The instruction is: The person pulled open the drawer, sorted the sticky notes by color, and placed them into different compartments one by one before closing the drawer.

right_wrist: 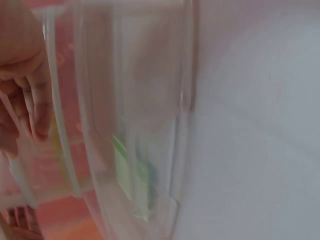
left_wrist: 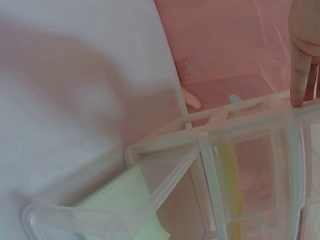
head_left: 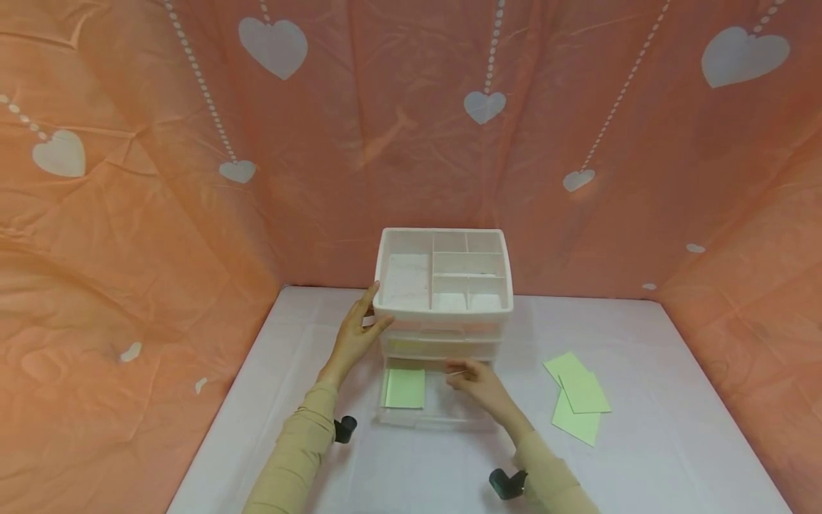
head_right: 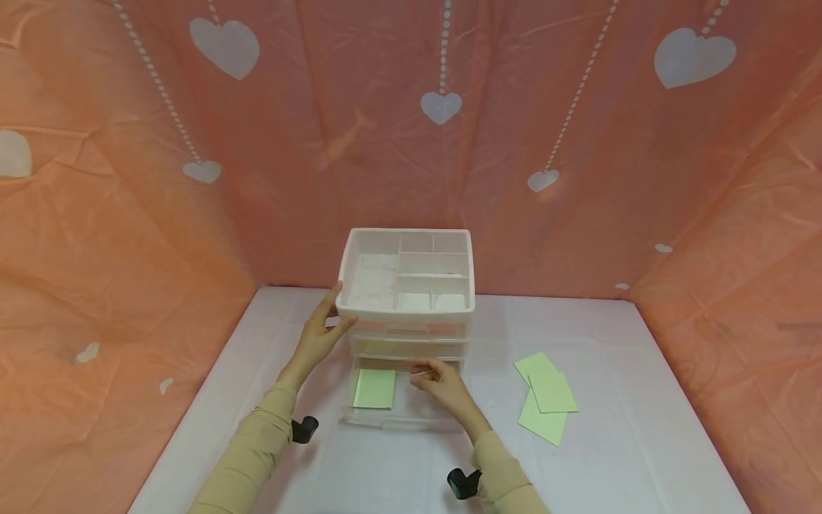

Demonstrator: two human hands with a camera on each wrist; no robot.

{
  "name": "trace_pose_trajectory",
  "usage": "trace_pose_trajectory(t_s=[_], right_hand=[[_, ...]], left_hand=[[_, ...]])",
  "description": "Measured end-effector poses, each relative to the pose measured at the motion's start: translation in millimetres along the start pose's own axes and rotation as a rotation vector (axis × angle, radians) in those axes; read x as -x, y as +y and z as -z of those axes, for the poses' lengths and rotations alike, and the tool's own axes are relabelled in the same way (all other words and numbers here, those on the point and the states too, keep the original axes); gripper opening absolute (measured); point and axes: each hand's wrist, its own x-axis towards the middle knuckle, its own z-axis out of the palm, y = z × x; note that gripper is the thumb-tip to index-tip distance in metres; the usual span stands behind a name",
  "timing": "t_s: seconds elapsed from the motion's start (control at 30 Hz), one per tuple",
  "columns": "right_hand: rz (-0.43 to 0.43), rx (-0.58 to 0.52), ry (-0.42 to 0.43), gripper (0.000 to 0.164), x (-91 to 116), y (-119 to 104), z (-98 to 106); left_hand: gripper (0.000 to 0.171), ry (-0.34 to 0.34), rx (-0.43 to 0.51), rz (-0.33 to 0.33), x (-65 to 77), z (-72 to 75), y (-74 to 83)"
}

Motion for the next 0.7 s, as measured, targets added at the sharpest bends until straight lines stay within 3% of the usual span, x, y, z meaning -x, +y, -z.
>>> trace_pose_trajectory(t_s=[0.13, 0.4, 0.7], right_hand=[[0.026, 0.050, 0.007, 0.042, 10, -2, 17], [0.032, 0.005, 0.120, 0.042, 31, -3, 51], [0.024, -0.008, 0.268, 0.043, 49, 5, 90]], left_hand=[[0.069, 0.003, -0.001, 0.003, 0.9, -0.5, 2.4], [0.066, 0.032, -0.028, -0.058, 1.3, -3.1, -0.4], [0.070, 0.004, -0.015, 0.005, 0.0, -0.9, 1.3]])
